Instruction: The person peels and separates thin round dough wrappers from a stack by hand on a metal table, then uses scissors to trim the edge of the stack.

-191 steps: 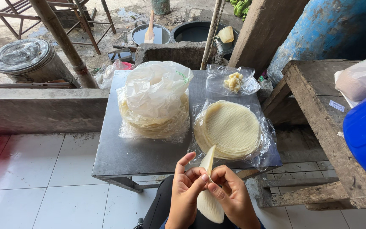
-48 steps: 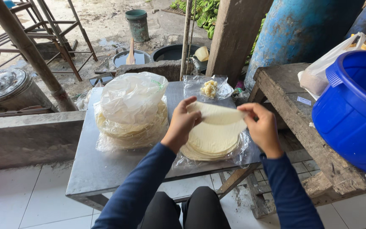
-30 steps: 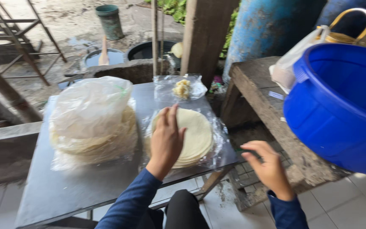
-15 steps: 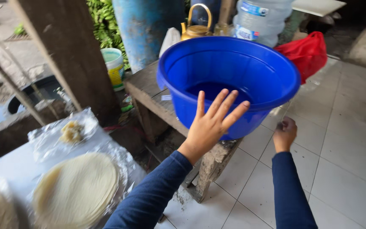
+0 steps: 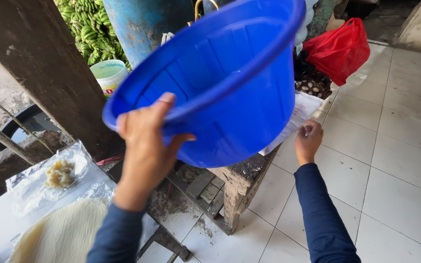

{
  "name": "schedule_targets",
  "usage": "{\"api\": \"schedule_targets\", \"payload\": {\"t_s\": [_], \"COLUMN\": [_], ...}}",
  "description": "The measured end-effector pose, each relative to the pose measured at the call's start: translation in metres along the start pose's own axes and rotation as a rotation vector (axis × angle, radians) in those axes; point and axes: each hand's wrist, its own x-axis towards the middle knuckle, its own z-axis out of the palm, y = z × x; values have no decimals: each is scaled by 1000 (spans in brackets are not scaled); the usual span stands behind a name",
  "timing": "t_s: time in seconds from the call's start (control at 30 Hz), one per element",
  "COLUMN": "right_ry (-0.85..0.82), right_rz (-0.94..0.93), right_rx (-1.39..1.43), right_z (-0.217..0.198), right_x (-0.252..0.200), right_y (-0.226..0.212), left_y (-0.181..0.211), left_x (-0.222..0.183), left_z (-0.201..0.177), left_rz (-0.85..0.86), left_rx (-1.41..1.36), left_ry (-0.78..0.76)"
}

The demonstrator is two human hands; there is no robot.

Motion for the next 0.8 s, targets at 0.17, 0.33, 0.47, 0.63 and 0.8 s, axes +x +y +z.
{"api": "schedule_targets", "payload": {"t_s": [0.17, 0.33, 0.47, 0.63, 0.8], "right_ry": [-102, -321, -550, -707, -844], "right_rz": [-307, -463, -174, -79, 8], "right_rx": [-198, -210, -308, -751, -937], "right_z": [10, 77, 119, 129, 109], "right_x": [19, 68, 101, 105, 117], "right_y": [-27, -25, -36, -39, -47], "left_y": [-15, -5, -4, -10, -18], "left_x": [4, 7, 7, 14, 12], "left_z": [-67, -87, -90, -86, -48], "left_rz": [31, 107, 206, 337, 308], "left_rx": [52, 249, 294, 214, 173], "left_ry": [124, 152, 166, 176, 91]}}
